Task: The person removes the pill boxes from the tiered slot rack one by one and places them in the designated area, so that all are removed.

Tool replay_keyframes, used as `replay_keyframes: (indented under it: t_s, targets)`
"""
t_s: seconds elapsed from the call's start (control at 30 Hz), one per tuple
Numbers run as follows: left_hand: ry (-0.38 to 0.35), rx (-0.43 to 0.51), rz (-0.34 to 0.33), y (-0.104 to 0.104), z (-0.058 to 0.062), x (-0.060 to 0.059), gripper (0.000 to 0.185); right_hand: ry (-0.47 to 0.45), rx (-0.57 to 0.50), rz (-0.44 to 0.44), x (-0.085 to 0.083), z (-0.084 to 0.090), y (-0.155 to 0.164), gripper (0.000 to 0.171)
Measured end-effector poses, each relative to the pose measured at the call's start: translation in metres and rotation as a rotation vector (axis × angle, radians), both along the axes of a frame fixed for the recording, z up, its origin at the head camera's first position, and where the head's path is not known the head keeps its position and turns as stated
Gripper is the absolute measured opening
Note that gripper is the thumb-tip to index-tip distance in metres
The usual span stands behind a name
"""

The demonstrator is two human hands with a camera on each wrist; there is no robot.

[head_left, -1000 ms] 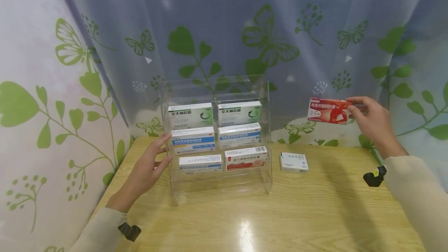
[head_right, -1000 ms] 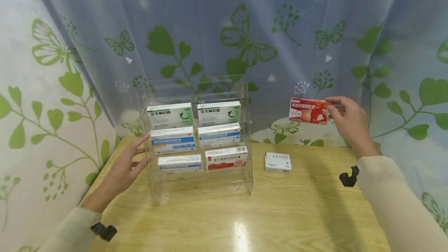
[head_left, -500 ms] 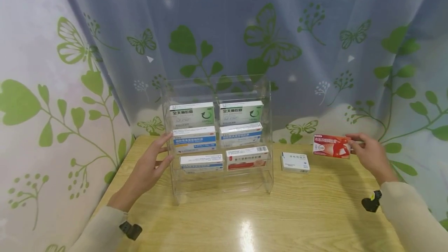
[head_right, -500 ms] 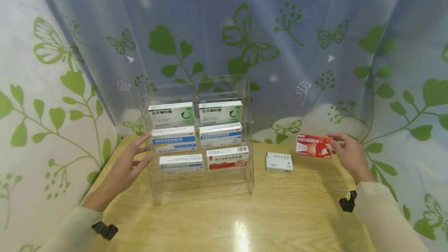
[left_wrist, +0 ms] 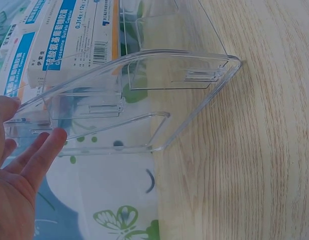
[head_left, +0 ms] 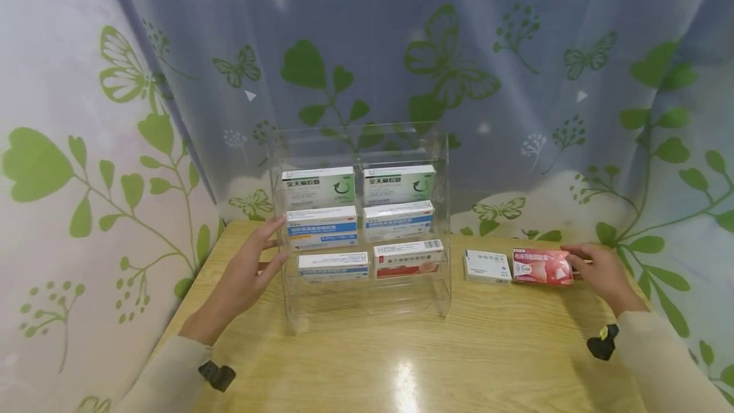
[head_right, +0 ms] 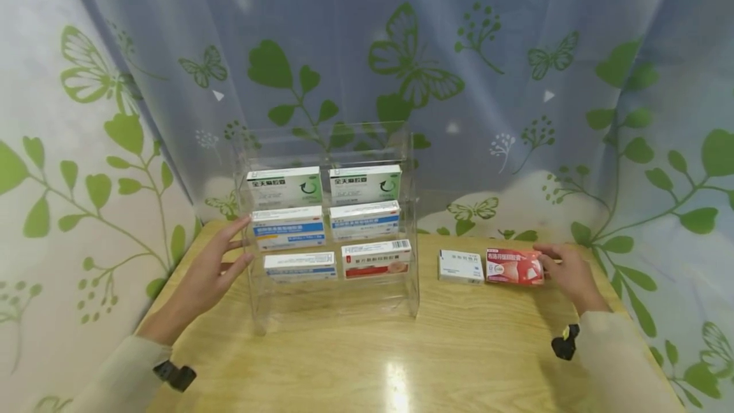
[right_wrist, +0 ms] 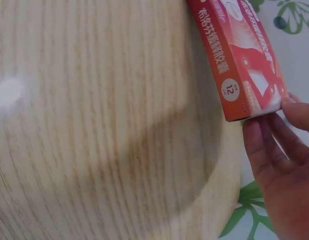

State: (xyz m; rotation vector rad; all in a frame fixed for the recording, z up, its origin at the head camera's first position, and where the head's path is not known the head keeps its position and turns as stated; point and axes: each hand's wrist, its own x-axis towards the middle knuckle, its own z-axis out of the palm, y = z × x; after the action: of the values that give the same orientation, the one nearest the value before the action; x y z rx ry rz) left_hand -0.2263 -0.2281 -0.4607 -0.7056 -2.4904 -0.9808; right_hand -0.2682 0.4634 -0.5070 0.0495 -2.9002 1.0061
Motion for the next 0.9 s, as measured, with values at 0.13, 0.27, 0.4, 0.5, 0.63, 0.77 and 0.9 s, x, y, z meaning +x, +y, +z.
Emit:
replay_keyframes:
  t_s: [0.13, 0.27, 0.4, 0.5, 0.63, 0.77, 0.9]
  targets:
    - [0.007, -0.002, 0.002, -0.001, -0.002, 0.000, 0.076, -0.097, -0.002, -0.012, -0.002, -0.004, 0.001, 0.048]
    - [0.013, -0.002, 0.004, -0.001, -0.003, -0.001, 0.076, -0.204, -0.001, -0.009, -0.002, -0.004, -0.001, 0.058]
    - [0.007, -0.003, 0.005, -0.001, -0.003, -0.001, 0.076, -0.236, 0.007, -0.006, -0.002, -0.006, -0.004, 0.058]
    - [-0.005, -0.001, 0.007, 0.000, -0.003, -0.001, 0.076, -0.232, 0.009, -0.019, -0.001, -0.008, -0.006, 0.056]
    - [-0.002, 0.001, 0.007, 0.000, -0.002, 0.000, 0.076, -0.241, -0.002, -0.043, -0.001, -0.010, -0.010, 0.057]
    - [0.009, 0.003, 0.001, 0.001, -0.001, 0.000, 0.076, -0.222, 0.010, -0.056, 0.000, -0.013, -0.012, 0.057]
    - [0.004, 0.003, 0.004, 0.001, -0.001, 0.000, 0.076, -0.199, 0.014, -0.073, 0.001, -0.018, -0.012, 0.058]
